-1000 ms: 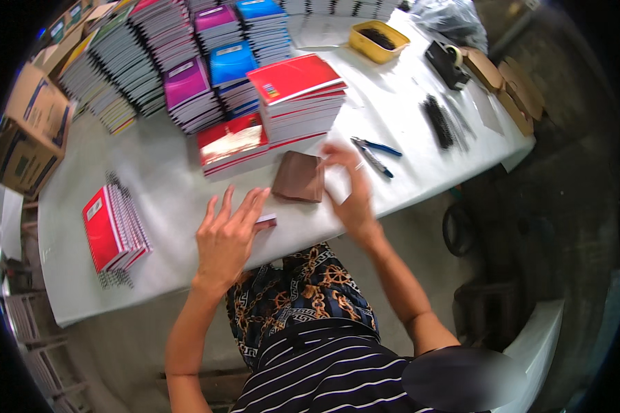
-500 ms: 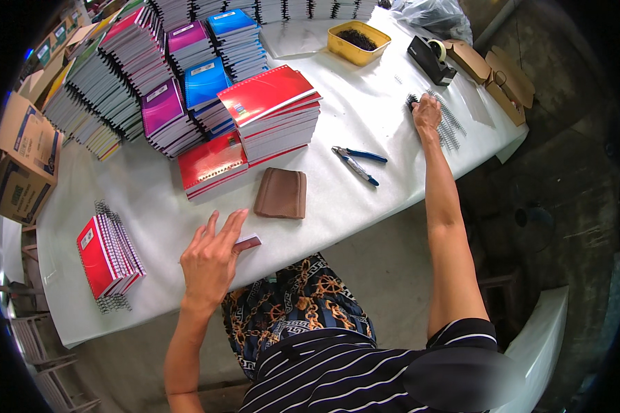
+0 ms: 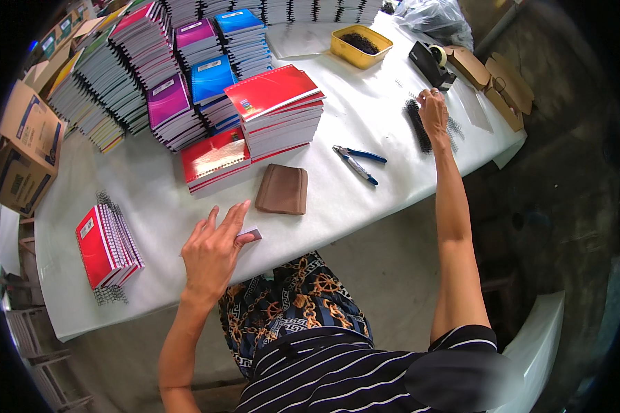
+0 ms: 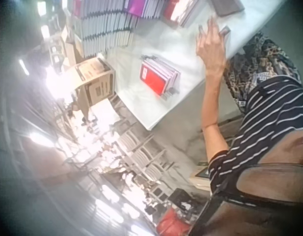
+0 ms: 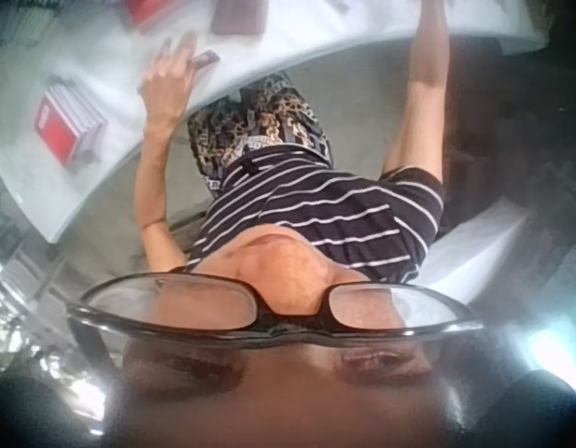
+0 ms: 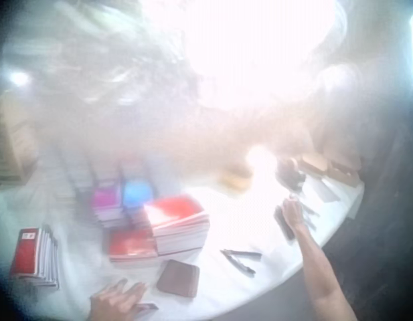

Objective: The person repeatedly picks up a red notebook and a metal spiral binding, inserts the spiral into the notebook's holes, and places the assembled notebook on a growing stack. The person handles notebooks and spirals one at a time throughout the clip.

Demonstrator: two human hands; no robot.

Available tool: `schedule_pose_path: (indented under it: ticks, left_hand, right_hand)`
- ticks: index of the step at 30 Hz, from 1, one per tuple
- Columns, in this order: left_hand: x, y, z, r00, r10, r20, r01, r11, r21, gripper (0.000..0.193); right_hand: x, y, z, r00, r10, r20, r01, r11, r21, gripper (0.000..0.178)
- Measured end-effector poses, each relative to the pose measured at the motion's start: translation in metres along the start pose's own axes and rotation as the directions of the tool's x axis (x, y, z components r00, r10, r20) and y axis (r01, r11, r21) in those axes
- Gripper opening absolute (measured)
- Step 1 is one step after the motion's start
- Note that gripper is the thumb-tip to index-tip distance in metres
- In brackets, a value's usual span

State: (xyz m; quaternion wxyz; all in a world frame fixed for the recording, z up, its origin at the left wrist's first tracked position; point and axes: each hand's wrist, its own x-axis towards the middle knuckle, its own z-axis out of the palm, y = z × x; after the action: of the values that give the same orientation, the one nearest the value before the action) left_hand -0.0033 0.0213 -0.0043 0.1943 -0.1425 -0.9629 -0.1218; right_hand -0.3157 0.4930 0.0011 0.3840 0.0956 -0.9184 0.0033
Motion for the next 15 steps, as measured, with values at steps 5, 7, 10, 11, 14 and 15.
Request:
schedule_pose_path:
  ticks: [5, 7, 10, 11, 14, 15]
  left_hand:
    - [-0.001, -0.001, -0.009, 0.999, 0.017, 0.042, -0.026, 0.968, 0.248, 0.057]
    - [-0.001, -0.002, -0.012, 0.999, 0.041, 0.028, -0.048, 0.960, 0.275, 0.057]
    - [-0.001, -0.005, -0.009, 0.998, 0.031, 0.063, -0.042, 0.985, 0.169, 0.057]
    - [0.000, -0.006, -0.006, 0.997, 0.022, 0.077, -0.030, 0.994, 0.106, 0.057]
    - [-0.003, -0.007, -0.003, 0.996, -0.004, 0.086, -0.001, 0.998, 0.058, 0.056]
    - [-0.003, -0.007, -0.003, 0.997, -0.008, 0.081, 0.004, 0.999, 0.048, 0.056]
  right_hand:
    - [-0.019, -0.144, -0.079, 0.965, -0.077, 0.249, -0.082, 0.817, 0.571, 0.015]
    - [-0.053, -0.220, -0.128, 0.885, -0.315, 0.343, -0.089, 0.608, 0.789, 0.015]
    - [-0.096, -0.277, -0.153, 0.800, -0.468, 0.376, -0.239, 0.326, 0.915, 0.018]
    - [-0.101, -0.286, -0.154, 0.793, -0.462, 0.397, -0.288, 0.291, 0.912, 0.018]
    - [-0.106, -0.298, -0.146, 0.768, -0.488, 0.415, -0.318, 0.272, 0.908, 0.018]
    - [-0.107, -0.300, -0.143, 0.760, -0.497, 0.420, -0.328, 0.265, 0.907, 0.018]
